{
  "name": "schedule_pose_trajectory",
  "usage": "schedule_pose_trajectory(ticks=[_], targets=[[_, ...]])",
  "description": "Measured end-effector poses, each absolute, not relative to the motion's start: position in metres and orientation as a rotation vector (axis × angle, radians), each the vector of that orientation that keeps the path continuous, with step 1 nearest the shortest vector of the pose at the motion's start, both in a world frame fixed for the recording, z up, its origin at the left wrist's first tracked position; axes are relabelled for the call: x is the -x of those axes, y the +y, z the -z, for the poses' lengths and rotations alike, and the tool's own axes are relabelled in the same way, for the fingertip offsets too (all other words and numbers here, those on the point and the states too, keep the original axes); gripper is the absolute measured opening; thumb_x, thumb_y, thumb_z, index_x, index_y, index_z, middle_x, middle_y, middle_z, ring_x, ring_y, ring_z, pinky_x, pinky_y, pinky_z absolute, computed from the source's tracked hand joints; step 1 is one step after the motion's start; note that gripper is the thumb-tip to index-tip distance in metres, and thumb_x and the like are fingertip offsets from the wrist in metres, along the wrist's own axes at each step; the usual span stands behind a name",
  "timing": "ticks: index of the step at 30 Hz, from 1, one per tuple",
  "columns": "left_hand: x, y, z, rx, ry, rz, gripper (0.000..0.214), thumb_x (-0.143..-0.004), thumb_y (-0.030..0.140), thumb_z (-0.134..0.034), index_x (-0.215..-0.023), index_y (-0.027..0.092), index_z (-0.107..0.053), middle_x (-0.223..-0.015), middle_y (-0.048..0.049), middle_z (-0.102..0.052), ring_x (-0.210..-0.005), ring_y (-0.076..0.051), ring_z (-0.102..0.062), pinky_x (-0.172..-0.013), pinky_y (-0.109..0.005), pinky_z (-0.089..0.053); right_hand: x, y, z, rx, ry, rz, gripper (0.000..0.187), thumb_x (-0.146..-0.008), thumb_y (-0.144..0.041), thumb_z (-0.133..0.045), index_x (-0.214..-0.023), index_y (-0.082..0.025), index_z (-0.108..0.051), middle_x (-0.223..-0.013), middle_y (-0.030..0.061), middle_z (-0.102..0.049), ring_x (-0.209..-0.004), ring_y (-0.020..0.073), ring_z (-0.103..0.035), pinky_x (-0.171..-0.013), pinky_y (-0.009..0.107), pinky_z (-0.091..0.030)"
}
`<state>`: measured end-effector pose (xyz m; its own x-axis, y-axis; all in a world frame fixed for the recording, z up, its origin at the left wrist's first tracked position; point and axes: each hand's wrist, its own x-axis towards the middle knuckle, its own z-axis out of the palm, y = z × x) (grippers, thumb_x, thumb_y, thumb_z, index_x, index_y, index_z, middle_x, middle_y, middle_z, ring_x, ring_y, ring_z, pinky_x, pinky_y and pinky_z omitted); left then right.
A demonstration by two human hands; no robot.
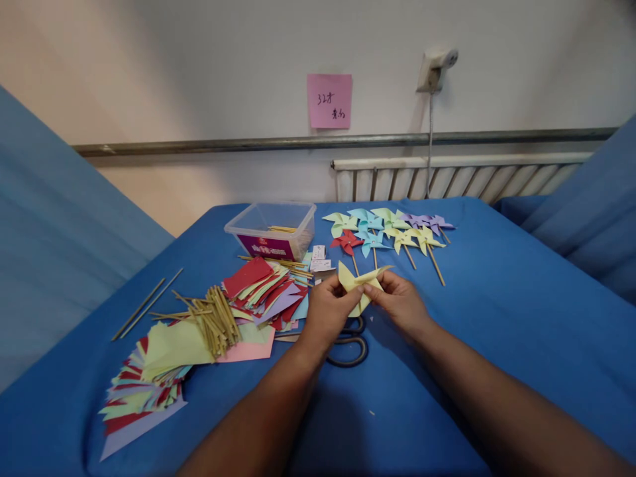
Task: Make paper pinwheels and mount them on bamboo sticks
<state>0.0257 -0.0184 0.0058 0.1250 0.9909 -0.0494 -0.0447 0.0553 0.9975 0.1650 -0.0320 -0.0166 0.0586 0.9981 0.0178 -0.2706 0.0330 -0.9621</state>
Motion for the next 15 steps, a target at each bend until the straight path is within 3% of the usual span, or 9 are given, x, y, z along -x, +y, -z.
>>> schedule_pose_trajectory(ticks=[4,15], targets=[[-0.0253,-0.0157,-0.0062,-1.146,1.100,-1.097,0.030,-0.063,0.033,-0.081,-0.084,0.012,-0.074,-0.072,-0.0024,-0.071,-0.060,-0.013,-0.059,-0.056,-0.023,-0.046,-0.1640,-0.0342,0.0178,1.010,-0.911,-1.340,0.037,-0.066,-0.051,-0.082,-0.068,-0.019,-0.063,-0.059,-0.0037,-0.058,-0.055,0.0104,-0.046,-0.055,0.025,-0.034],[-0.0230,-0.0113,-0.0018,-1.182,1.105,-1.106,0.031,-0.062,0.032,-0.081,-0.085,0.013,-0.074,-0.078,-0.0043,-0.074,-0.065,-0.015,-0.063,-0.059,-0.024,-0.049,-0.1609,-0.0325,0.0249,1.000,-0.878,-1.382,0.034,-0.062,-0.044,-0.086,-0.071,-0.020,-0.064,-0.066,-0.0012,-0.065,-0.057,0.0118,-0.053,-0.057,0.027,-0.041]])
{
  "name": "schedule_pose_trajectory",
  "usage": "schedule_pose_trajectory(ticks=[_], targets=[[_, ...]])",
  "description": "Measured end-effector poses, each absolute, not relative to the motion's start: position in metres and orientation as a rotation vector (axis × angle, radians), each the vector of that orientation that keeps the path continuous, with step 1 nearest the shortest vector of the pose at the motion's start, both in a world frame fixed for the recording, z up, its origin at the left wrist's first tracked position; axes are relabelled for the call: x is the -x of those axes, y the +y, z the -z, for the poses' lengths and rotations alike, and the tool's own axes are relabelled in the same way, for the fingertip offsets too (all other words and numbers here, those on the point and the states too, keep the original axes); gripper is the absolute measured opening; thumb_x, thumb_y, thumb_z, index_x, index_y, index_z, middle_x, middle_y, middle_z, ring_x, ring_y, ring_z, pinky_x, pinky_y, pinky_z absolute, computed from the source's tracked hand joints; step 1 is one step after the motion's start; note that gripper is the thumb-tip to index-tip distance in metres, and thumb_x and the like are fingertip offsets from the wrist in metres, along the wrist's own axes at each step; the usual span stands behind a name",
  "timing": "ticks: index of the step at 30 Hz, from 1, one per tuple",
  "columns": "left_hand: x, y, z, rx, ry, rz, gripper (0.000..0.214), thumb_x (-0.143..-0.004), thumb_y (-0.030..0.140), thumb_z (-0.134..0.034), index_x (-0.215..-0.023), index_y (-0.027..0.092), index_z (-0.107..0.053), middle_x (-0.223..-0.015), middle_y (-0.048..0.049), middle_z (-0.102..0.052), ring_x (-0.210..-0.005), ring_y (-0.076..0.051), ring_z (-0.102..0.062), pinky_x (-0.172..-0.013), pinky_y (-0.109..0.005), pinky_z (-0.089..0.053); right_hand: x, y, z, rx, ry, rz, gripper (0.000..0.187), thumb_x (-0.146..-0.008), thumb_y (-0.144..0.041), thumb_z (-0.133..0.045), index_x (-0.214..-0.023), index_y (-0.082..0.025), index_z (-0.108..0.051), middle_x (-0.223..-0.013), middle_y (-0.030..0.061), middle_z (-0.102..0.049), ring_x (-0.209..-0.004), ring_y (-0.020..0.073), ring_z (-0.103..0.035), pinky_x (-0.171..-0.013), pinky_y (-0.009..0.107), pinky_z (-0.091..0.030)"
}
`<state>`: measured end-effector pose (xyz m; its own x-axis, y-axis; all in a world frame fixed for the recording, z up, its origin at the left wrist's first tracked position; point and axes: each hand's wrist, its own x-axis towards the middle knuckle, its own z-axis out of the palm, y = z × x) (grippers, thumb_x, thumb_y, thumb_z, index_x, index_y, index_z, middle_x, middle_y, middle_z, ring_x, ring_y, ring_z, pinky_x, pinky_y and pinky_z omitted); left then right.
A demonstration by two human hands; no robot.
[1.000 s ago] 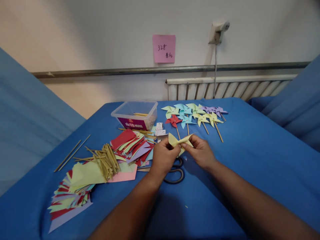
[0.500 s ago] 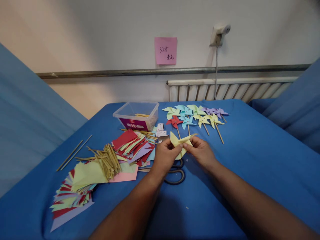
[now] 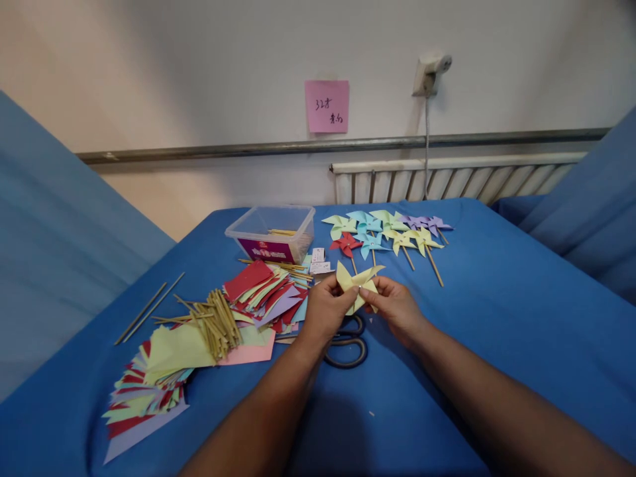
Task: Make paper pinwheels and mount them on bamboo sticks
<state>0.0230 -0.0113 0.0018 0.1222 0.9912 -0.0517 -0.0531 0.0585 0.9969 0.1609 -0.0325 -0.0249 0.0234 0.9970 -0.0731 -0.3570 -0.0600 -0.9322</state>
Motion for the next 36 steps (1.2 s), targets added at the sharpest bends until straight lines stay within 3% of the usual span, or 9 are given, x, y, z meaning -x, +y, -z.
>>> schedule_pose_trajectory(ticks=[18,30,36], targets=[[-0.0207,-0.0084,0.0027,-1.250,1.136,-1.084,0.030,-0.062,0.032,-0.080,-0.084,0.012,-0.073,-0.072,-0.0038,-0.071,-0.061,-0.015,-0.061,-0.057,-0.025,-0.046,-0.1605,-0.0316,0.0226,0.985,-0.873,-1.340,0.036,-0.059,-0.042,-0.088,-0.067,-0.020,-0.062,-0.058,-0.0044,-0.058,-0.053,0.0104,-0.046,-0.054,0.026,-0.036],[-0.0254,-0.0141,-0.0047,-1.065,1.075,-1.111,0.031,-0.058,0.026,-0.083,-0.083,0.013,-0.070,-0.081,-0.0053,-0.075,-0.067,-0.015,-0.065,-0.063,-0.024,-0.049,-0.1581,-0.0315,0.0295,0.938,-0.808,-1.399,0.032,-0.064,-0.040,-0.087,-0.079,-0.019,-0.069,-0.072,-0.0011,-0.067,-0.062,0.0120,-0.054,-0.059,0.026,-0.040],[-0.0224,-0.0109,-0.0020,-1.070,1.074,-1.059,0.032,-0.057,0.025,-0.083,-0.083,0.012,-0.069,-0.075,-0.0037,-0.073,-0.066,-0.015,-0.065,-0.063,-0.024,-0.049,-0.1568,-0.0331,0.0267,0.936,-0.741,-1.426,0.034,-0.061,-0.040,-0.089,-0.075,-0.018,-0.067,-0.068,-0.0010,-0.067,-0.057,0.0121,-0.055,-0.058,0.027,-0.040]])
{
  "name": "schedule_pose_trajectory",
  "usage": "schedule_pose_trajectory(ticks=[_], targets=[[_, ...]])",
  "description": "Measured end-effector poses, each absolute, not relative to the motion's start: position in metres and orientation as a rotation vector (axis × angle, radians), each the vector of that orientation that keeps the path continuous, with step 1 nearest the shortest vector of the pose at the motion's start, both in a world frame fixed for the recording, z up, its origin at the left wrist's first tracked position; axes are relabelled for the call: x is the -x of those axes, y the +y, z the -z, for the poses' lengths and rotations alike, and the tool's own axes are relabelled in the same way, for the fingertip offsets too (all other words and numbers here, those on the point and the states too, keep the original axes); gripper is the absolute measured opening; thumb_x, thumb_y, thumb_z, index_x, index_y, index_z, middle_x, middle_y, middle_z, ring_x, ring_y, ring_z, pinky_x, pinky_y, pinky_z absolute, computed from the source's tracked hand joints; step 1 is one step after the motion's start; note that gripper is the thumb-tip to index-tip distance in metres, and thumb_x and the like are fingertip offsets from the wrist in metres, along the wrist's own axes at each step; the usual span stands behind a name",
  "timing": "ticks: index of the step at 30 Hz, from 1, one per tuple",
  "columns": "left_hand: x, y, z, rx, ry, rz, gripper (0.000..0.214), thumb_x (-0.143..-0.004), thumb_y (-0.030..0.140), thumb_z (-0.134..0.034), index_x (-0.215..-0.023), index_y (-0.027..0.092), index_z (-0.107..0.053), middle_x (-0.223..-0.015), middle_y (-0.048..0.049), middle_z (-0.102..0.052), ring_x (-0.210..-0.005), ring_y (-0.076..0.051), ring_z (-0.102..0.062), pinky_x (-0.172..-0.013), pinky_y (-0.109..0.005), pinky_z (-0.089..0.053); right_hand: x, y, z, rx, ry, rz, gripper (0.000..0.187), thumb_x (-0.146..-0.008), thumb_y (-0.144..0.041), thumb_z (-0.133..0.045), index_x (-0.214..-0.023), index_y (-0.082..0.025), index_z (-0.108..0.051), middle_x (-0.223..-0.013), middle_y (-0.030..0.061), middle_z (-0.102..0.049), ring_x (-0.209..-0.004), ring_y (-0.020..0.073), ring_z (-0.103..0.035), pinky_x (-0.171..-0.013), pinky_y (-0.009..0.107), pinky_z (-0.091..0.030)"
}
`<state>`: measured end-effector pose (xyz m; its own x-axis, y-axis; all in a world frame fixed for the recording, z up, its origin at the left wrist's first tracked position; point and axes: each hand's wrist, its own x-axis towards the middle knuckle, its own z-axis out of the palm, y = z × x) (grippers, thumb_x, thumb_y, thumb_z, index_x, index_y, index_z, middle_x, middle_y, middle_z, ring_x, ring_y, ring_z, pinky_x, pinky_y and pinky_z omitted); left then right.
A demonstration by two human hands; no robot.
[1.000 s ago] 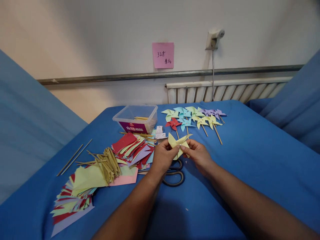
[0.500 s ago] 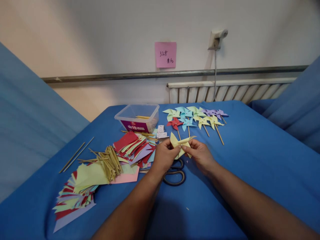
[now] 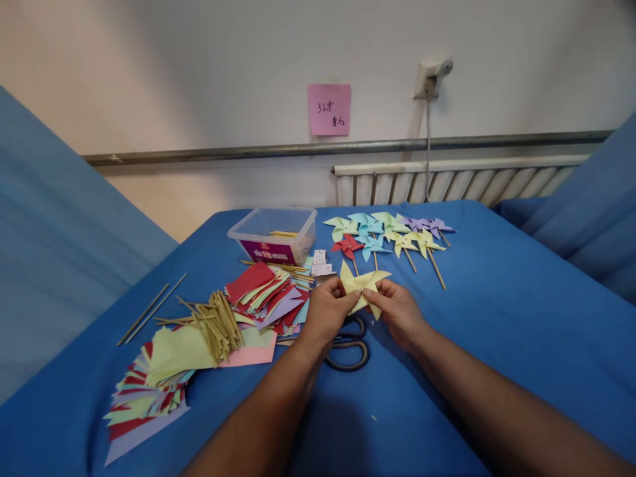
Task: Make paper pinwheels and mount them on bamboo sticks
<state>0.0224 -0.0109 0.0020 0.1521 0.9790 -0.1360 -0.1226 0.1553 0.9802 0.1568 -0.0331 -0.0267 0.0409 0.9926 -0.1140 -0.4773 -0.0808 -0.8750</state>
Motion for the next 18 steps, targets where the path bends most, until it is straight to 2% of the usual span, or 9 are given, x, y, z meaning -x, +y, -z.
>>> schedule_pose_trajectory(ticks=[7,12,15,18], targets=[[-0.021,-0.008,0.003,-1.119,1.119,-1.057,0.030,-0.057,0.026,-0.084,-0.077,0.013,-0.066,-0.073,-0.0037,-0.072,-0.062,-0.014,-0.063,-0.060,-0.023,-0.048,-0.157,-0.031,0.028,0.989,-0.743,-1.379,0.038,-0.055,-0.039,-0.091,-0.063,-0.017,-0.062,-0.059,-0.0026,-0.064,-0.052,0.0113,-0.054,-0.054,0.025,-0.039],[-0.024,-0.009,0.001,-1.095,1.107,-1.113,0.035,-0.061,0.029,-0.083,-0.087,0.013,-0.066,-0.074,-0.0033,-0.072,-0.064,-0.014,-0.064,-0.063,-0.024,-0.049,-0.157,-0.030,0.026,0.932,-0.609,-1.404,0.035,-0.056,-0.037,-0.090,-0.071,-0.016,-0.067,-0.063,-0.0010,-0.067,-0.055,0.0119,-0.057,-0.056,0.025,-0.042],[-0.025,-0.009,0.001,-1.157,1.148,-1.167,0.037,-0.067,0.030,-0.079,-0.097,0.014,-0.066,-0.085,-0.0066,-0.074,-0.072,-0.016,-0.067,-0.068,-0.026,-0.051,-0.160,-0.026,0.028,0.912,-0.498,-1.370,0.032,-0.058,-0.034,-0.089,-0.072,-0.016,-0.067,-0.066,-0.0012,-0.067,-0.056,0.0113,-0.056,-0.057,0.025,-0.043],[-0.023,-0.012,0.000,-1.390,1.265,-1.287,0.029,-0.072,0.026,-0.073,-0.099,0.015,-0.068,-0.098,-0.0091,-0.074,-0.083,-0.018,-0.067,-0.078,-0.030,-0.052,-0.162,-0.022,0.032,0.932,-0.490,-1.288,0.030,-0.062,-0.036,-0.086,-0.070,-0.017,-0.065,-0.066,-0.0017,-0.066,-0.057,0.0111,-0.055,-0.057,0.025,-0.044]])
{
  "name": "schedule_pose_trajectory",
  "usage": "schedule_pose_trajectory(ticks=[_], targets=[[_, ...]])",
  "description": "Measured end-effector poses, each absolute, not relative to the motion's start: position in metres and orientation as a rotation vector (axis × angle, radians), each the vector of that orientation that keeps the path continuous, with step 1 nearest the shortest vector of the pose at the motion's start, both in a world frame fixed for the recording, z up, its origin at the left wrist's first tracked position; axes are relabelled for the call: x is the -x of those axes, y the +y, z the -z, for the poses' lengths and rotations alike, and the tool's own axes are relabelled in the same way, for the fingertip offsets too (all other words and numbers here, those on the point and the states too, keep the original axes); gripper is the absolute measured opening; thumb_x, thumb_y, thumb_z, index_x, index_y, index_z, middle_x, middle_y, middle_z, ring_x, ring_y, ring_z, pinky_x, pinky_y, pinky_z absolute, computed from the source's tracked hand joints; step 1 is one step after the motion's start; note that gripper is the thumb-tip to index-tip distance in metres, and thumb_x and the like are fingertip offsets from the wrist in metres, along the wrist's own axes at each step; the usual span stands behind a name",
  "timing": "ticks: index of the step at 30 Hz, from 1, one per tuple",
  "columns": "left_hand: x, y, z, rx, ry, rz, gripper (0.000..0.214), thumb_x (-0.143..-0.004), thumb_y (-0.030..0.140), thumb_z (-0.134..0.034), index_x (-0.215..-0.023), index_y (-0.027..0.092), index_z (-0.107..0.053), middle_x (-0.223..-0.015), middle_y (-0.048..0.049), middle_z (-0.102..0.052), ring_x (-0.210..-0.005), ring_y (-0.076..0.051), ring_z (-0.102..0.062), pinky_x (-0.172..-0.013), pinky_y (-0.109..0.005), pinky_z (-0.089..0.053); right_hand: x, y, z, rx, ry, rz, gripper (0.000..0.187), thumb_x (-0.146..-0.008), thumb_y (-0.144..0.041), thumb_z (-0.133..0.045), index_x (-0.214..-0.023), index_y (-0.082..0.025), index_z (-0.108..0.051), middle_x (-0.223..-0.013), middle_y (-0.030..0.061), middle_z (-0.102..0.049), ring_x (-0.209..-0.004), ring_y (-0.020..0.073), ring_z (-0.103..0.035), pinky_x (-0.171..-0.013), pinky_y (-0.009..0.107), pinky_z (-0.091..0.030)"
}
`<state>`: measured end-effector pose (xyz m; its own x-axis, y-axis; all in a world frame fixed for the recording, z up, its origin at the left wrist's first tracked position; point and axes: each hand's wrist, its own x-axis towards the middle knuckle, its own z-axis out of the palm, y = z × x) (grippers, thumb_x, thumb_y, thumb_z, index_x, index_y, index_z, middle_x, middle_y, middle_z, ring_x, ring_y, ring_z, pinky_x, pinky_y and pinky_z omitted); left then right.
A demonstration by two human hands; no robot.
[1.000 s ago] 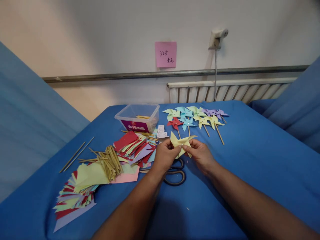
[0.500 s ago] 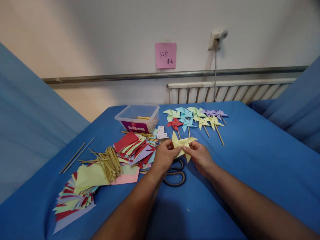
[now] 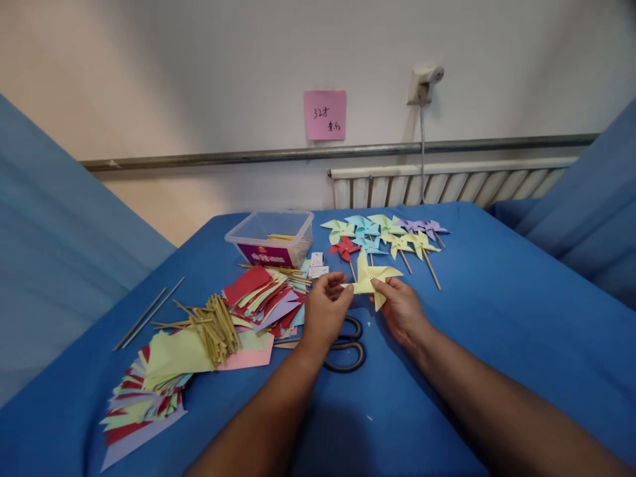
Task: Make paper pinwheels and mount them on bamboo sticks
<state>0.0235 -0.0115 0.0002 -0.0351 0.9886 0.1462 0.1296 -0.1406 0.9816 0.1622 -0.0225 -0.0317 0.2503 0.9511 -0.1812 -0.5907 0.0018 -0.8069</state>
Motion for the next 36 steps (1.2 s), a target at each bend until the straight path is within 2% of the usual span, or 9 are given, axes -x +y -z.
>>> schedule_pose_trajectory(ticks=[3,5,10,16,19,22,26,31,36], targets=[[-0.024,-0.018,-0.001,-1.700,1.356,-1.346,0.018,-0.079,0.024,-0.067,-0.094,0.019,-0.073,-0.092,-0.0060,-0.074,-0.083,-0.018,-0.066,-0.082,-0.031,-0.050,-0.162,-0.021,0.035,1.016,-0.643,-1.108,0.027,-0.069,-0.039,-0.080,-0.073,-0.018,-0.064,-0.069,-0.0007,-0.067,-0.060,0.0138,-0.058,-0.060,0.027,-0.046],[-0.027,-0.024,-0.001,-1.768,1.308,-1.311,0.018,-0.083,0.023,-0.062,-0.095,0.021,-0.075,-0.091,-0.0052,-0.074,-0.083,-0.018,-0.067,-0.082,-0.031,-0.050,-0.162,-0.021,0.035,1.103,-0.827,-0.884,0.021,-0.075,-0.038,-0.073,-0.078,-0.019,-0.064,-0.073,-0.0002,-0.068,-0.065,0.0157,-0.060,-0.064,0.029,-0.047],[-0.039,-0.031,0.000,-1.568,1.178,-1.261,0.028,-0.083,0.018,-0.058,-0.106,0.020,-0.075,-0.109,-0.0075,-0.075,-0.102,-0.022,-0.067,-0.093,-0.033,-0.048,-0.164,-0.025,0.030,1.197,-1.356,-0.202,0.006,-0.086,-0.024,-0.058,-0.085,-0.022,-0.064,-0.080,0.0019,-0.067,-0.075,0.0184,-0.062,-0.071,0.031,-0.048],[-0.043,-0.031,0.000,-1.268,0.999,-1.254,0.031,-0.079,0.021,-0.063,-0.108,0.017,-0.073,-0.105,-0.0064,-0.075,-0.100,-0.022,-0.067,-0.092,-0.032,-0.047,-0.164,-0.023,0.026,1.179,-1.651,0.176,0.008,-0.091,-0.019,-0.054,-0.094,-0.021,-0.062,-0.090,0.0076,-0.069,-0.085,0.0224,-0.063,-0.076,0.035,-0.048],[-0.042,-0.030,0.001,-1.196,0.948,-1.275,0.029,-0.074,0.022,-0.069,-0.102,0.016,-0.073,-0.095,-0.0053,-0.074,-0.092,-0.021,-0.066,-0.086,-0.030,-0.048,-0.162,-0.024,0.027,1.220,-1.717,0.240,0.011,-0.093,-0.021,-0.053,-0.098,-0.020,-0.062,-0.095,0.0089,-0.069,-0.088,0.0239,-0.063,-0.076,0.037,-0.046],[-0.040,-0.028,0.004,-1.097,0.910,-1.302,0.030,-0.067,0.019,-0.074,-0.097,0.015,-0.072,-0.090,-0.0043,-0.073,-0.086,-0.020,-0.064,-0.082,-0.029,-0.048,-0.159,-0.027,0.027,1.222,-1.787,0.230,0.021,-0.091,-0.019,-0.052,-0.109,-0.018,-0.061,-0.108,0.0126,-0.067,-0.098,0.0267,-0.061,-0.081,0.040,-0.047],[-0.037,-0.020,0.007,-0.937,0.788,-1.340,0.038,-0.067,0.021,-0.078,-0.104,0.015,-0.072,-0.101,-0.0072,-0.074,-0.094,-0.021,-0.066,-0.091,-0.033,-0.047,-0.154,-0.035,0.025,1.197,-1.873,0.157,0.039,-0.087,-0.016,-0.054,-0.126,-0.014,-0.056,-0.120,0.0158,-0.061,-0.108,0.0295,-0.057,-0.088,0.045,-0.047],[-0.034,-0.011,0.005,-0.811,0.780,-1.392,0.041,-0.065,0.030,-0.083,-0.101,0.014,-0.074,-0.104,-0.0106,-0.075,-0.099,-0.024,-0.067,-0.096,-0.037,-0.046,-0.152,-0.041,0.019,1.174,-1.884,0.094,0.041,-0.089,-0.013,-0.051,-0.129,-0.016,-0.056,-0.118,0.0137,-0.061,-0.106,0.0275,-0.056,-0.086,0.044,-0.048],[-0.030,-0.008,0.006,-0.756,0.836,-1.318,0.035,-0.065,0.036,-0.082,-0.089,0.011,-0.075,-0.088,-0.0106,-0.076,-0.082,-0.021,-0.069,-0.082,-0.032,-0.051,-0.155,-0.046,0.013,1.205,-1.934,0.063,0.040,-0.091,-0.013,-0.050,-0.128,-0.021,-0.060,-0.111,0.0105,-0.063,-0.100,0.0261,-0.057,-0.086,0.043,-0.047]])
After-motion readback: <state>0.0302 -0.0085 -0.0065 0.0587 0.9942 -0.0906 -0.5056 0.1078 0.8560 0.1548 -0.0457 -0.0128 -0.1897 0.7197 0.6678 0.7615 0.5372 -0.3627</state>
